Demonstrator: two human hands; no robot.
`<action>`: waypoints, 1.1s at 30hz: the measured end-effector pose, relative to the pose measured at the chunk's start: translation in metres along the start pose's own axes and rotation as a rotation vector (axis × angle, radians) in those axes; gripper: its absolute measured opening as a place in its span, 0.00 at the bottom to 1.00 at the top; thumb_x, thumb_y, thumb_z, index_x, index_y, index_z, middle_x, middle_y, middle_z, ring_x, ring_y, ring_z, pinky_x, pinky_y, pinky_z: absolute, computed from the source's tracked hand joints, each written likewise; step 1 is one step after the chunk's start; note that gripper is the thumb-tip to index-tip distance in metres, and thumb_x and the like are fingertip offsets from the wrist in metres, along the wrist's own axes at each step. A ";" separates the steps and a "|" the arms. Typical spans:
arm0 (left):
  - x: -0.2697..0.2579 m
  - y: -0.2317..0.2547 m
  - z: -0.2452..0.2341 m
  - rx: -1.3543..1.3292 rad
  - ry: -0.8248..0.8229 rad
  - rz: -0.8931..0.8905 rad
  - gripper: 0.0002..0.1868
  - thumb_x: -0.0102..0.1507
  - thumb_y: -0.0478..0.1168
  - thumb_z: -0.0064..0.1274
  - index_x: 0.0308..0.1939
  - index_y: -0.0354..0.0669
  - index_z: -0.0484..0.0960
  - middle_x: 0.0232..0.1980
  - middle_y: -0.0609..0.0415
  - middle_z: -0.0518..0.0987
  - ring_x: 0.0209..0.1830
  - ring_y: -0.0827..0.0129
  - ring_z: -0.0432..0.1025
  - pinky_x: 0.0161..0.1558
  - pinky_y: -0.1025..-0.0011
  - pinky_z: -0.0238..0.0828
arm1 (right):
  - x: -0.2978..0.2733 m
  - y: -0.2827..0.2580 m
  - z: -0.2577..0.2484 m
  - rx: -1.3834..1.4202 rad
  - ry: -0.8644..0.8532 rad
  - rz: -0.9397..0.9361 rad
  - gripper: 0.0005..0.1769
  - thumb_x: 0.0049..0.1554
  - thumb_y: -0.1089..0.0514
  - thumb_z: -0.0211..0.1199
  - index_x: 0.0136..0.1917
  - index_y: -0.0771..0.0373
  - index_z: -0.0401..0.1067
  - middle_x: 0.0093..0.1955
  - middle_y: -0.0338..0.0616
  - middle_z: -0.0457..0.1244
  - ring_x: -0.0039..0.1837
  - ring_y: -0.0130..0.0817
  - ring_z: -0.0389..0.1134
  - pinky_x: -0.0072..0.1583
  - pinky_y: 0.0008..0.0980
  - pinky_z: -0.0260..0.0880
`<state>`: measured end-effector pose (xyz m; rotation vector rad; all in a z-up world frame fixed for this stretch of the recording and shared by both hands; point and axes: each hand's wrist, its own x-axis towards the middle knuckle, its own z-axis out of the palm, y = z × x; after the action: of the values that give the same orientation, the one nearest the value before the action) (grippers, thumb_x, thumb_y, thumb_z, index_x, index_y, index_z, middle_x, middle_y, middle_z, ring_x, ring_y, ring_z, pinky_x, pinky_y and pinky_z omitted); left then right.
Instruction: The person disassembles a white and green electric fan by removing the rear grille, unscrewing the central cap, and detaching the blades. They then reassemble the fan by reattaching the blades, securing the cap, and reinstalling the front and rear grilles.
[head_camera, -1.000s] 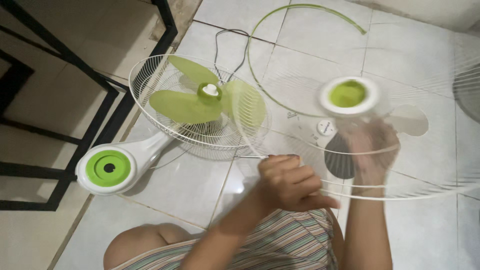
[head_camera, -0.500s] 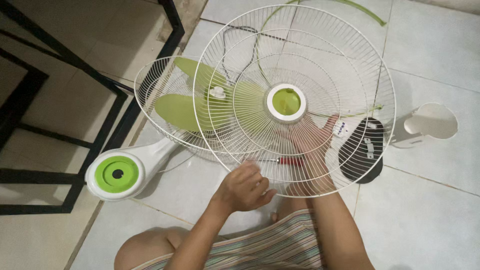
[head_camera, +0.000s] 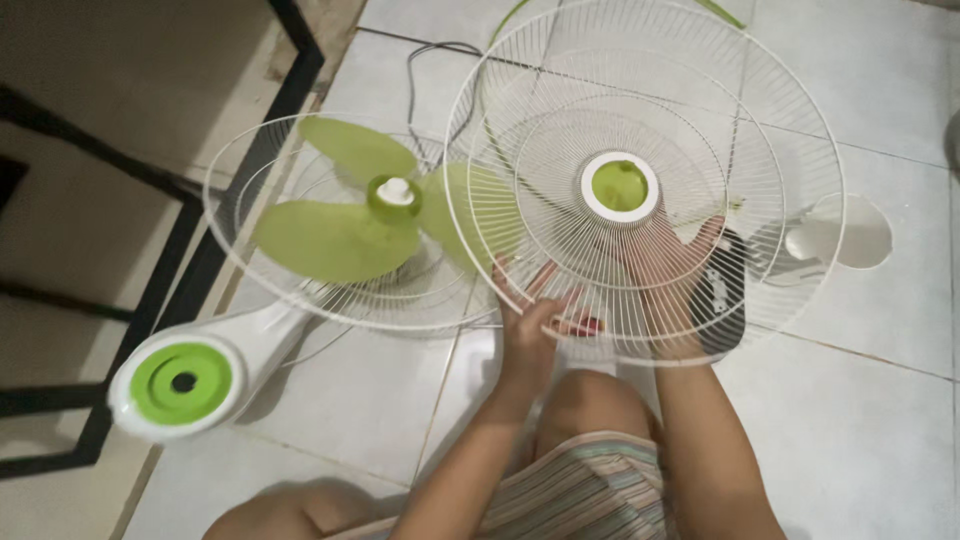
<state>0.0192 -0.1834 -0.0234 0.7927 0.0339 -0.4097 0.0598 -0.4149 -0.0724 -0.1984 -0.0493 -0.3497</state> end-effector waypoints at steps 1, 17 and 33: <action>0.016 -0.007 0.002 -0.097 -0.022 -0.076 0.54 0.56 0.27 0.41 0.82 0.56 0.32 0.71 0.29 0.61 0.62 0.42 0.67 0.56 0.39 0.74 | 0.004 -0.008 -0.006 -0.008 0.004 -0.005 0.53 0.64 0.24 0.38 0.84 0.68 0.43 0.85 0.63 0.43 0.84 0.60 0.44 0.79 0.65 0.44; 0.202 -0.093 0.006 -0.184 0.141 -0.305 0.61 0.52 0.26 0.36 0.77 0.79 0.22 0.81 0.35 0.49 0.70 0.34 0.64 0.56 0.35 0.73 | 0.147 -0.062 -0.189 -0.090 0.108 0.065 0.43 0.70 0.31 0.37 0.82 0.66 0.47 0.82 0.61 0.50 0.82 0.56 0.50 0.79 0.59 0.49; 0.240 -0.118 0.016 -0.144 0.306 -0.372 0.61 0.47 0.23 0.36 0.78 0.74 0.33 0.79 0.44 0.57 0.66 0.44 0.67 0.52 0.44 0.79 | 0.081 -0.164 -0.124 -0.591 0.596 -0.240 0.37 0.73 0.35 0.44 0.75 0.72 0.56 0.64 0.67 0.60 0.57 0.51 0.69 0.53 0.43 0.73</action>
<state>0.1947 -0.3514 -0.1361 0.7001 0.4975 -0.6259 0.0809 -0.6180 -0.1565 -0.6682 0.6298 -0.6472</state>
